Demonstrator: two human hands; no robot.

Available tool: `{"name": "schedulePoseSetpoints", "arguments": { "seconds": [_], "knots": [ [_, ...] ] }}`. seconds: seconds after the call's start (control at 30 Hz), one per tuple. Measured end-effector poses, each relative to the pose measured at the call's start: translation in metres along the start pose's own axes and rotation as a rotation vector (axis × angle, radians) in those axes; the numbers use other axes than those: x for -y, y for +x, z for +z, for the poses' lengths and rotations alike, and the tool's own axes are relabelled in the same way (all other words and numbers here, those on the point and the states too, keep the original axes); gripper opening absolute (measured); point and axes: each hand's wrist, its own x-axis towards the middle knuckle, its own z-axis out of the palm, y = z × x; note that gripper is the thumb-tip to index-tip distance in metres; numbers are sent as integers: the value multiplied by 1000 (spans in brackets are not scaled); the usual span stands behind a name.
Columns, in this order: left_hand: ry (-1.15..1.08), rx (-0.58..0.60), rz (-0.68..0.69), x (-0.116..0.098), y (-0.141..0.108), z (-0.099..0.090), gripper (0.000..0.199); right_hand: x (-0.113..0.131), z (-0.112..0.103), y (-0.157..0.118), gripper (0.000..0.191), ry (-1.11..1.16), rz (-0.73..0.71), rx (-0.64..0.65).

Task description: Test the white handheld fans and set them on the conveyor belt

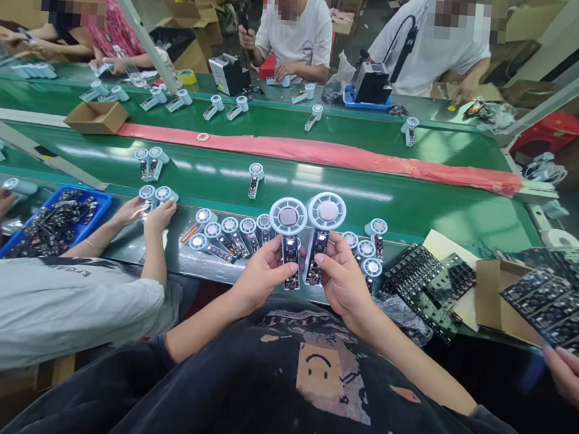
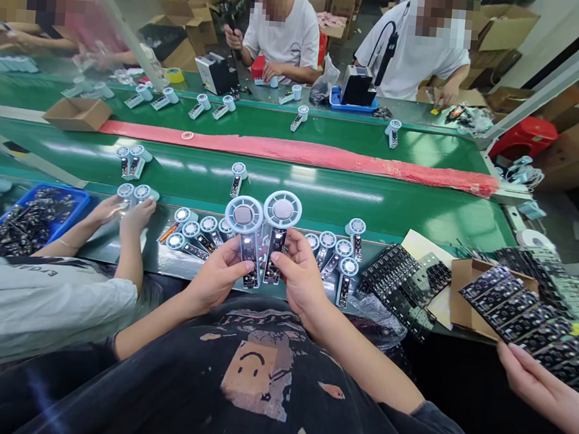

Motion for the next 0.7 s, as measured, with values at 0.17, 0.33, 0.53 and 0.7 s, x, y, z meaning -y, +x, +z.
{"name": "schedulePoseSetpoints", "arguments": {
  "seconds": [0.17, 0.33, 0.53, 0.7],
  "knots": [
    [-8, -9, 14, -2, 0, 0, 49, -1, 2, 0, 54, 3, -13, 6],
    [0, -7, 18, -3, -1, 0, 49, 0, 4, 0, 56, 7, -5, -1],
    [22, -16, -1, 3, 2, 0, 52, -3, 2, 0, 58, -46, -6, -10],
    [318, -71, -134, 35, 12, -19, 43, -28, -26, 16, 49, -429, 19, -26]
  ]
}}
